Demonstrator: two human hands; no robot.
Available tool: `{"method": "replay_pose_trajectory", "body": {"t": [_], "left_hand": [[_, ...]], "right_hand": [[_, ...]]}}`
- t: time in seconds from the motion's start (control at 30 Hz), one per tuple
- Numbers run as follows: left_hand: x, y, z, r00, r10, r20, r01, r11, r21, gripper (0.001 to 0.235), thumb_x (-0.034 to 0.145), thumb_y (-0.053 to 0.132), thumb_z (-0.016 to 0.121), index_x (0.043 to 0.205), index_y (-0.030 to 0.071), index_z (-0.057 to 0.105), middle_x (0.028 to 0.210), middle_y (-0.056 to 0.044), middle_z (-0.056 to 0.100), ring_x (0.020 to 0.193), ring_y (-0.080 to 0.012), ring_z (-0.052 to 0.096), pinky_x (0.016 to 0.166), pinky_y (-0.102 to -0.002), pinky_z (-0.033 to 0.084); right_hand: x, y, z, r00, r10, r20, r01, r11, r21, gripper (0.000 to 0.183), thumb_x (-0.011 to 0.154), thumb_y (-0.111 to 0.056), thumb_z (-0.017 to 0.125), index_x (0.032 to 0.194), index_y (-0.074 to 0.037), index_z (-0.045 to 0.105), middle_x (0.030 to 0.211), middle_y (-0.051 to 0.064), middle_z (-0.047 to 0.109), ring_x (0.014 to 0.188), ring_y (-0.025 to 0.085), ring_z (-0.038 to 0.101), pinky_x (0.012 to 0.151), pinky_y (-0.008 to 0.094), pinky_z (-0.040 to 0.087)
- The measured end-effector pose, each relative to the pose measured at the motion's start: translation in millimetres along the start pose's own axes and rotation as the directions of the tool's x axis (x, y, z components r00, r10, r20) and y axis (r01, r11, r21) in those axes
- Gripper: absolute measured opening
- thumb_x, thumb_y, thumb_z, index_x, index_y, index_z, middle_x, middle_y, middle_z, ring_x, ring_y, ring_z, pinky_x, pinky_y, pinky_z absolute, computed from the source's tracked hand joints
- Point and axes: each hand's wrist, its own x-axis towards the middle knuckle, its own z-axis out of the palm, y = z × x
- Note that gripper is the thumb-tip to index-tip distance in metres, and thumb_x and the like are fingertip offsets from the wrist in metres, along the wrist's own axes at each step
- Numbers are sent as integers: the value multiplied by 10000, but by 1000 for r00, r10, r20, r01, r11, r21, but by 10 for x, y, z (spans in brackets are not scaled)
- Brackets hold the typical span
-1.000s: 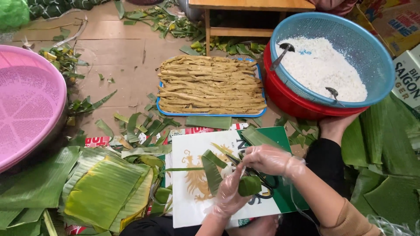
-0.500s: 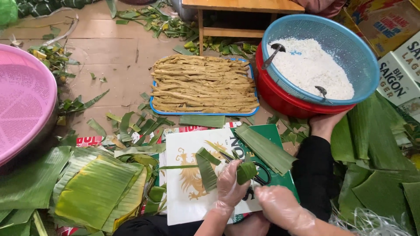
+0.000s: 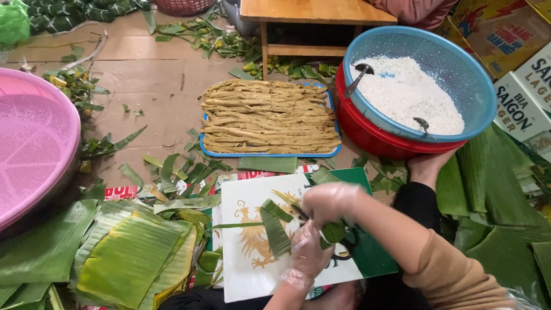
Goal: Wrapping traditional food parcels using banana leaves and rice filling.
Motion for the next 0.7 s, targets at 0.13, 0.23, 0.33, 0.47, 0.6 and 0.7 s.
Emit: {"method": "replay_pose_trajectory", "body": {"t": [0.13,0.23,0.33,0.47,0.6,0.7], "left_hand": [[35,28,-43,996,-6,-93,10,999,44,619,674,160,854,1225,33,603,1005,-89,698,843,-235,671,815,-339,563],[104,-52,-38,992,-2,-123,-4,999,-51,468,714,137,879,1104,54,634,900,-50,707,744,-178,685,775,-288,613],[210,-93,-67,996,-77,-52,74,995,-64,439,775,193,816,1130,49,602,917,-58,673,710,-163,637,691,-269,579],[334,108,-198,960,-262,-100,231,941,-249,359,768,137,781,1086,72,630,826,-46,729,641,-155,691,595,-276,594],[297,116,-37,893,-434,-122,413,896,-164,450,749,256,811,1111,64,625,771,-106,762,634,-265,735,597,-381,586],[261,129,53,903,-397,-163,388,918,-86,514,740,225,827,1185,53,636,825,-98,773,667,-247,736,611,-354,591]], "right_hand": [[322,658,322,997,-30,-75,50,958,281,180,835,-264,832,748,-169,707,755,-40,707,658,87,592,697,279,494],[547,1044,908,982,-83,-171,164,826,539,122,907,-246,708,995,-167,738,993,-11,750,960,103,700,928,282,600],[615,1029,1523,916,125,-380,281,475,834,258,823,-333,717,908,-90,739,967,51,633,906,178,633,838,330,597],[574,646,1930,657,427,-622,439,454,775,284,895,-46,659,1135,-102,799,873,43,842,609,103,667,566,238,559],[240,142,1840,485,710,-510,245,449,859,248,901,-181,651,1089,-115,800,712,-2,794,505,109,594,482,268,466],[333,103,2033,365,746,-557,329,456,827,248,876,-160,659,1050,-26,773,762,74,823,530,140,668,502,282,538]]}}
